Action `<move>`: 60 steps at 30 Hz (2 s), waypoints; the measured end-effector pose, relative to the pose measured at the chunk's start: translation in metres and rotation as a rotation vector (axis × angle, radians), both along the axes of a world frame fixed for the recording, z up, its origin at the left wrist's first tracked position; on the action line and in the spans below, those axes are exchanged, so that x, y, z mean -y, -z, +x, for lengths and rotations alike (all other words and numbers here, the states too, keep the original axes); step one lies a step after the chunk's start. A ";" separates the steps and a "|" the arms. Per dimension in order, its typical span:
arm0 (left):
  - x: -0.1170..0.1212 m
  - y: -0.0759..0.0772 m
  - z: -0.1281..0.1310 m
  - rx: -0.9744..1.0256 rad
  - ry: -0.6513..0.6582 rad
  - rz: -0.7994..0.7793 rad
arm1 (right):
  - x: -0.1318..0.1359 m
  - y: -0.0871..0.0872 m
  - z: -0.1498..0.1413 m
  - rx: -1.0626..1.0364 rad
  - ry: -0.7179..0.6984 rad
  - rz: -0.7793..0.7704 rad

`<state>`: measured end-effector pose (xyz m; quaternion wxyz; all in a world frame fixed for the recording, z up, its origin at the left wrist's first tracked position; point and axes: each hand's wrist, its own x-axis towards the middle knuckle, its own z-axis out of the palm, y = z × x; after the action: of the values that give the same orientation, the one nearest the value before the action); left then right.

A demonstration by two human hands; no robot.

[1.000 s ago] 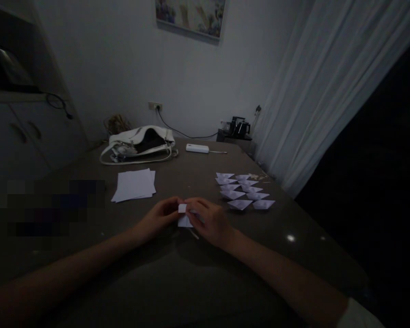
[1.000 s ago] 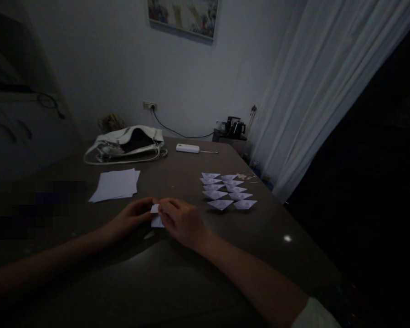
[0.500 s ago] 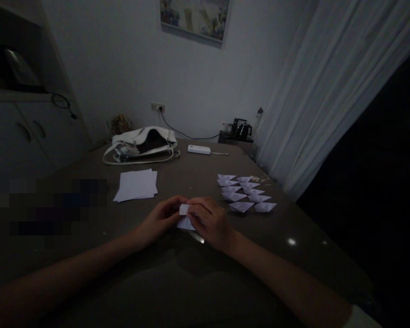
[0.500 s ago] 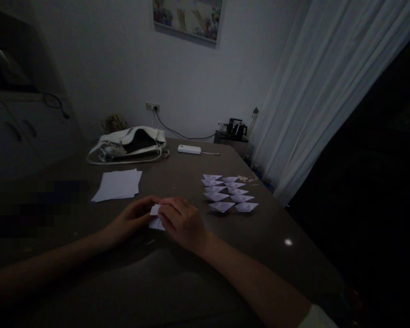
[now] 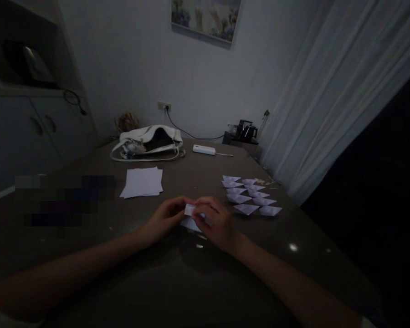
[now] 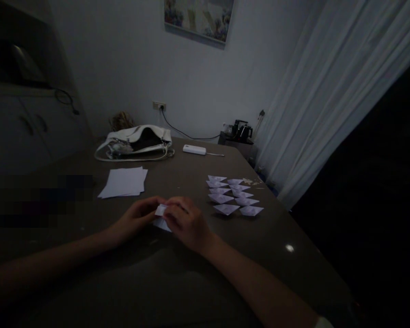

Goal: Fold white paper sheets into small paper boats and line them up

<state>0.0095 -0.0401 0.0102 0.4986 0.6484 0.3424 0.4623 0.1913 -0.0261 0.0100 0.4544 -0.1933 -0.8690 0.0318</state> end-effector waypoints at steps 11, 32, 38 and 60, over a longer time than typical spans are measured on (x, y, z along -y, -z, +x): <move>0.004 -0.010 -0.003 -0.057 -0.143 0.084 | -0.007 0.004 0.002 -0.144 -0.116 -0.655; -0.006 -0.004 -0.002 -0.263 -0.180 0.074 | -0.016 0.009 -0.001 -0.352 -0.129 -1.200; -0.006 -0.002 -0.001 -0.204 -0.163 0.045 | -0.017 0.010 -0.002 -0.315 -0.137 -1.198; -0.006 -0.001 -0.004 -0.193 -0.198 0.254 | -0.008 0.010 -0.004 -0.142 -0.127 -0.823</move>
<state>0.0056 -0.0340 0.0115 0.3297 0.7106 0.3896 0.4843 0.1868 -0.0177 -0.0002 0.3951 -0.3020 -0.7605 0.4175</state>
